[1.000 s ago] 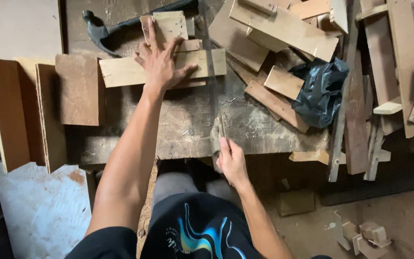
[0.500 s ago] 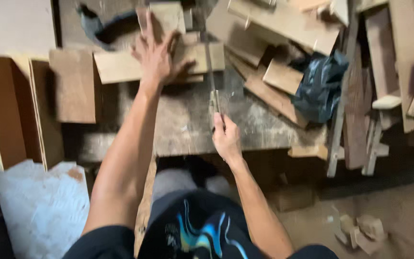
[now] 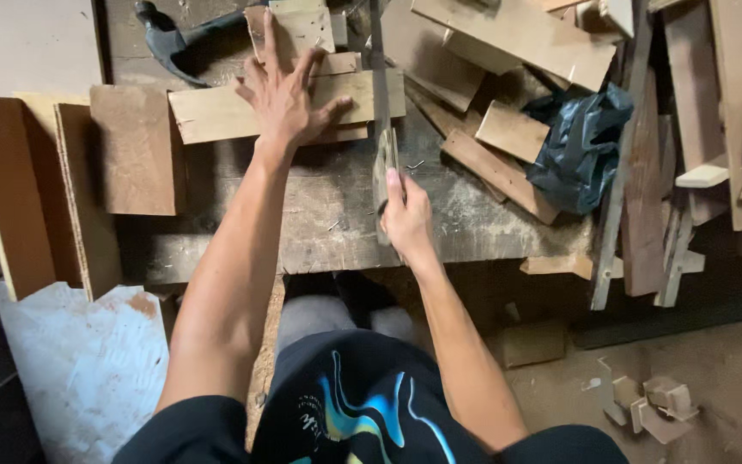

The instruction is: The person assembles small wooden pieces on a workbench, using a hammer to drive nails into the wood and a hand saw to cut additional pieces. The person handles multiple small wooden components, aligning them and securing them with nails.

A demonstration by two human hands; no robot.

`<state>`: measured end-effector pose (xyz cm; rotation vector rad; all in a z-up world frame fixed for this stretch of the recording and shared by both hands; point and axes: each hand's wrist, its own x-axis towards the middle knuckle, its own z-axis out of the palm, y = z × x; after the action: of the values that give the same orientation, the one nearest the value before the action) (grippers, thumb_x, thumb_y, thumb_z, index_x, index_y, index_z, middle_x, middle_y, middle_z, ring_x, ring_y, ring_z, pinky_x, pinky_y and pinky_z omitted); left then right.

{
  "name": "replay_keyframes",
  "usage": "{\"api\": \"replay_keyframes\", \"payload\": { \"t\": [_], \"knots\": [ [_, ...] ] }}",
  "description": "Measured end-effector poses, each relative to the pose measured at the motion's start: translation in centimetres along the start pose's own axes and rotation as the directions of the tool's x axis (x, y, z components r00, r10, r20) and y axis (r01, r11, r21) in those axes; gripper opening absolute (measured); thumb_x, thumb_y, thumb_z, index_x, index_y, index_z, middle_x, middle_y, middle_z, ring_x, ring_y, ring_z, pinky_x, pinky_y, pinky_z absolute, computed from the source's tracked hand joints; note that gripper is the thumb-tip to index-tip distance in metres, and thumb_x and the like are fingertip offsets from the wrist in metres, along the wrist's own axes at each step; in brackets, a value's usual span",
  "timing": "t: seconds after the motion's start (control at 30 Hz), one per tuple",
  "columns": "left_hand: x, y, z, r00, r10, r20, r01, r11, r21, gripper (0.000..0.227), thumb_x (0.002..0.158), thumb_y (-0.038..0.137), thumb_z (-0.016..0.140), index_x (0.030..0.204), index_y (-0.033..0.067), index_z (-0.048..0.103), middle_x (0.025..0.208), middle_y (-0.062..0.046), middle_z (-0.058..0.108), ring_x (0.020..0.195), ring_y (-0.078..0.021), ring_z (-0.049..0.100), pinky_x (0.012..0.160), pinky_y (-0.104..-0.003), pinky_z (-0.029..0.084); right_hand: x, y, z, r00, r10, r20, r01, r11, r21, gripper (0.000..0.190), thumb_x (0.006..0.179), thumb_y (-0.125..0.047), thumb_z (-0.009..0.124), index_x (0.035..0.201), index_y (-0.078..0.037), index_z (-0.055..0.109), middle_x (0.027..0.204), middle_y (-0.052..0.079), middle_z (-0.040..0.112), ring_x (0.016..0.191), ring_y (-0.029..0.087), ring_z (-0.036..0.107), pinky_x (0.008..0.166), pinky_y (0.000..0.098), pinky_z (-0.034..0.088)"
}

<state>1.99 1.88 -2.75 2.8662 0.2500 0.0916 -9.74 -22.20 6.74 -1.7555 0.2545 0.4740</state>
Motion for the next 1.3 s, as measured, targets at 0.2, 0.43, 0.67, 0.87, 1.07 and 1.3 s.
{"api": "replay_keyframes", "payload": {
  "t": [0.2, 0.43, 0.67, 0.87, 1.07, 1.3],
  "knots": [
    [0.1, -0.4, 0.7, 0.994, 0.072, -0.088, -0.076, 0.996, -0.043, 0.083, 0.083, 0.088, 0.075, 0.149, 0.0396, 0.060, 0.171, -0.007, -0.011, 0.132, -0.0533, 0.031, 0.099, -0.070, 0.034, -0.1, 3.1, 0.1, 0.956, -0.294, -0.024, 0.275, 0.919, -0.281, 0.045, 0.115, -0.041, 0.050, 0.106, -0.001, 0.069, 0.069, 0.004, 0.061, 0.057, 0.011, 0.058, 0.054, 0.0307, 0.047],
    [0.2, -0.4, 0.1, 0.997, 0.044, -0.064, -0.044, 0.999, -0.008, 0.083, 0.077, 0.085, 0.078, 0.145, 0.0407, 0.061, 0.167, -0.010, -0.007, 0.131, -0.0529, 0.032, 0.096, -0.072, 0.032, -1.2, 2.8, -0.3, 0.970, -0.240, -0.041, 0.221, 0.937, -0.271, 0.041, 0.107, -0.038, 0.054, 0.118, -0.001, 0.070, 0.066, 0.004, 0.061, 0.057, 0.012, 0.059, 0.054, 0.0310, 0.048],
    [-0.5, 0.2, -1.1, 1.000, 0.002, -0.006, -0.003, 0.997, -0.075, 0.078, 0.081, 0.082, 0.078, 0.145, 0.0394, 0.062, 0.171, -0.007, -0.005, 0.135, -0.0543, 0.031, 0.098, -0.072, 0.031, 1.9, 0.7, -0.1, 0.997, -0.074, 0.000, 0.074, 0.994, -0.086, 0.045, 0.106, -0.041, 0.052, 0.098, 0.000, 0.068, 0.055, 0.000, 0.054, 0.044, 0.009, 0.055, 0.042, 0.0299, 0.043],
    [-0.1, 0.1, -0.4, 0.997, 0.034, -0.065, -0.038, 0.997, -0.063, 0.080, 0.078, 0.082, 0.079, 0.142, 0.0372, 0.063, 0.169, -0.008, -0.005, 0.132, -0.0533, 0.033, 0.096, -0.071, 0.030, 3.3, 1.9, -1.1, 0.989, 0.100, 0.112, -0.115, 0.983, 0.140, 0.048, 0.107, -0.044, 0.042, 0.101, -0.002, 0.064, 0.048, -0.002, 0.044, 0.036, 0.009, 0.043, 0.035, 0.0293, 0.036],
    [-0.2, -0.4, 0.1, 0.988, 0.077, -0.132, -0.079, 0.997, -0.015, 0.079, 0.079, 0.085, 0.079, 0.141, 0.0376, 0.064, 0.168, -0.009, -0.004, 0.128, -0.0539, 0.036, 0.093, -0.070, 0.029, 1.9, 1.9, -1.3, 0.994, 0.051, 0.101, -0.064, 0.989, 0.130, 0.045, 0.107, -0.042, 0.045, 0.100, -0.002, 0.065, 0.048, -0.002, 0.047, 0.038, 0.009, 0.045, 0.038, 0.0287, 0.039],
    [0.2, -0.6, 0.1, 0.980, 0.100, -0.171, -0.102, 0.995, -0.003, 0.081, 0.076, 0.086, 0.080, 0.139, 0.0394, 0.065, 0.167, -0.009, -0.002, 0.127, -0.0521, 0.036, 0.089, -0.068, 0.030, 1.5, 2.7, -0.4, 0.998, 0.013, 0.065, -0.019, 0.996, 0.090, 0.053, 0.109, -0.043, 0.046, 0.091, 0.003, 0.064, 0.053, -0.002, 0.049, 0.039, 0.010, 0.047, 0.036, 0.0307, 0.037]
  ]
}}
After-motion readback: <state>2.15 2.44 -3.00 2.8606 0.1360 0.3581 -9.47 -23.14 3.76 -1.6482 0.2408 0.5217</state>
